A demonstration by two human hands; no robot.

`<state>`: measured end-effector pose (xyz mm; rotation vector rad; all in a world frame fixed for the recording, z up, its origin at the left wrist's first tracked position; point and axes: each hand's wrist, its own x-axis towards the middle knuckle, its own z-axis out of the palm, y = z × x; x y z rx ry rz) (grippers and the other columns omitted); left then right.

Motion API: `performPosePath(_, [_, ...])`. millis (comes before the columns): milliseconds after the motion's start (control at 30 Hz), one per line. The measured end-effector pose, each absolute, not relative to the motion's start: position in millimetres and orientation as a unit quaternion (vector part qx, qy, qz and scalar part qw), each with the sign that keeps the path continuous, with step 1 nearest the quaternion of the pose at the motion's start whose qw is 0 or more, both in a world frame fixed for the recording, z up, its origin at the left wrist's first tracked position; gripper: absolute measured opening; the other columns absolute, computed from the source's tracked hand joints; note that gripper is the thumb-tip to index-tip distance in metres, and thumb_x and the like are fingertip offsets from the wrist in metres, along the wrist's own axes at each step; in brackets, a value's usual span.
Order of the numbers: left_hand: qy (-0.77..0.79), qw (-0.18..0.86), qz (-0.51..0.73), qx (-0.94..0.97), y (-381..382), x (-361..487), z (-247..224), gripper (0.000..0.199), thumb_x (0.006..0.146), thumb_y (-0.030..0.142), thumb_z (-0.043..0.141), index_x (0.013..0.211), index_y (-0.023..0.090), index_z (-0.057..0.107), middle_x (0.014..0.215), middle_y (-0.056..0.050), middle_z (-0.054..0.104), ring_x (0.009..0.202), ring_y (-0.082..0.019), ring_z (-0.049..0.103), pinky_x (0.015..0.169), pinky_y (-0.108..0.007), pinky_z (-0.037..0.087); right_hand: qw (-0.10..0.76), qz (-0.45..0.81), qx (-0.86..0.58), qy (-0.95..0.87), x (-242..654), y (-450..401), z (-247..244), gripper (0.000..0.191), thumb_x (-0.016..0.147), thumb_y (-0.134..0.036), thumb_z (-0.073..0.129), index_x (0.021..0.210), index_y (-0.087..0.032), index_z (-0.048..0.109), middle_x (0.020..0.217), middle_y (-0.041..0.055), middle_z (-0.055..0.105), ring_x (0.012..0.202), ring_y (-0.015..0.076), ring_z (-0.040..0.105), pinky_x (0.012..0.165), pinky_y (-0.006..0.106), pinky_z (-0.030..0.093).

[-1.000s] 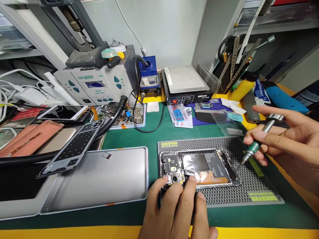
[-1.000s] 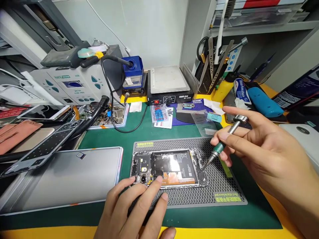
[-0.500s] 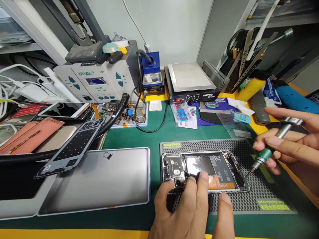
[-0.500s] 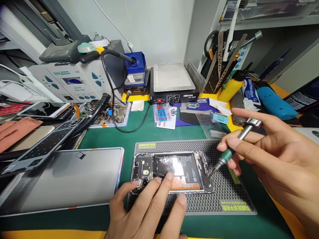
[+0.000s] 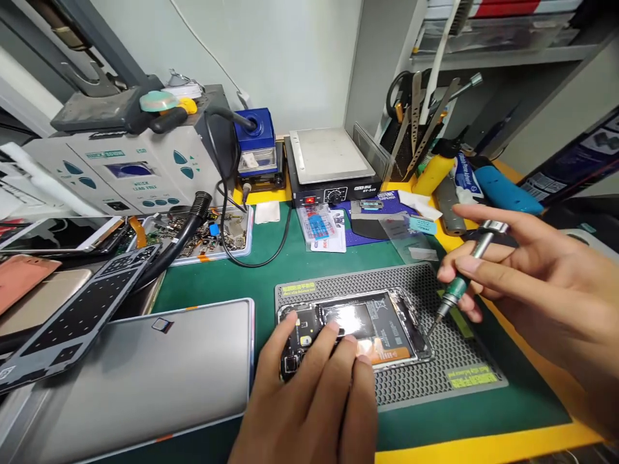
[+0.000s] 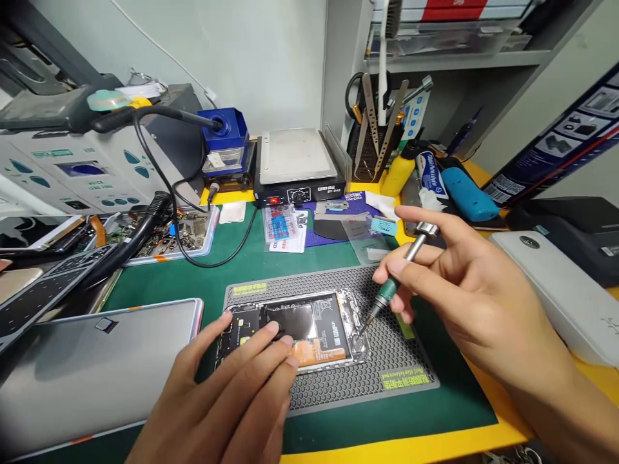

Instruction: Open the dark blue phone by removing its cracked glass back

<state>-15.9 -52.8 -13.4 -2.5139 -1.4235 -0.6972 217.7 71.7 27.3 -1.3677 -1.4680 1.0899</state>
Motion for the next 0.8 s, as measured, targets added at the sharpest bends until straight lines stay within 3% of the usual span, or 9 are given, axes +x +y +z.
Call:
performPosePath(67, [-0.467,0.062,-0.211,-0.856,-45,-19,-2,0.035,0.097,0.006,0.038,0.115,0.014,0.066,0.115,-0.005,0.076,0.115,-0.023,0.066,0.122,-0.052,0.019,0.415,0.484,-0.508,-0.579,220,69,29,0.056,0.083,-0.038,0.077,0.135,-0.034,0.058,0.078,0.0041,0.073,0.053,0.0159,0.062,0.043,0.024,0.052])
performPosePath(167, [-0.455,0.006,-0.167,-0.875,-32,-18,14,0.037,0.097,0.008,0.032,0.106,0.016,0.067,0.098,-0.004,0.075,0.091,-0.023,0.067,0.113,-0.055,0.032,0.418,0.502,-0.484,-0.582,222,67,31,0.055,0.084,-0.036,0.077,0.135,-0.030,0.056,0.079,0.0043,0.074,0.053,0.0153,0.061,0.044,0.023,0.052])
performPosePath(333, [-0.435,-0.011,-0.058,-0.898,-17,-19,32,0.022,0.092,0.007,0.047,0.094,0.019,0.065,0.085,-0.005,0.066,0.081,-0.023,0.058,0.092,-0.051,0.047,0.424,0.505,-0.463,-0.593,223,68,33,0.056,0.084,-0.036,0.076,0.136,-0.030,0.055,0.079,0.0050,0.075,0.053,0.0173,0.062,0.044,0.027,0.052])
performPosePath(467, [-0.433,0.036,0.002,-0.901,-8,-22,41,0.014,0.090,0.009,0.053,0.085,0.019,0.062,0.082,-0.005,0.059,0.082,-0.025,0.052,0.078,-0.045,0.046,0.419,0.498,-0.458,-0.605,224,71,31,0.058,0.082,-0.035,0.076,0.135,-0.028,0.054,0.074,0.0033,0.073,0.052,0.0192,0.063,0.044,0.029,0.051])
performPosePath(600, [-0.420,0.063,0.033,-0.905,-1,-20,48,0.020,0.094,0.017,0.050,0.075,0.020,0.057,0.077,-0.004,0.056,0.078,-0.024,0.049,0.082,-0.047,0.045,0.368,0.512,-0.482,-0.608,227,74,28,0.065,0.082,-0.031,0.071,0.142,-0.027,0.046,0.067,0.0004,0.070,0.041,0.0160,0.053,0.035,0.027,0.045])
performPosePath(800, [-0.458,0.039,0.042,-0.887,0,-16,51,0.021,0.096,0.021,0.044,0.079,0.019,0.056,0.079,-0.003,0.056,0.077,-0.021,0.051,0.089,-0.045,0.044,0.279,0.462,-0.510,-0.670,226,80,21,0.067,0.086,-0.030,0.064,0.149,-0.034,0.044,0.055,-0.0073,0.057,0.032,0.0138,0.049,0.029,0.025,0.040])
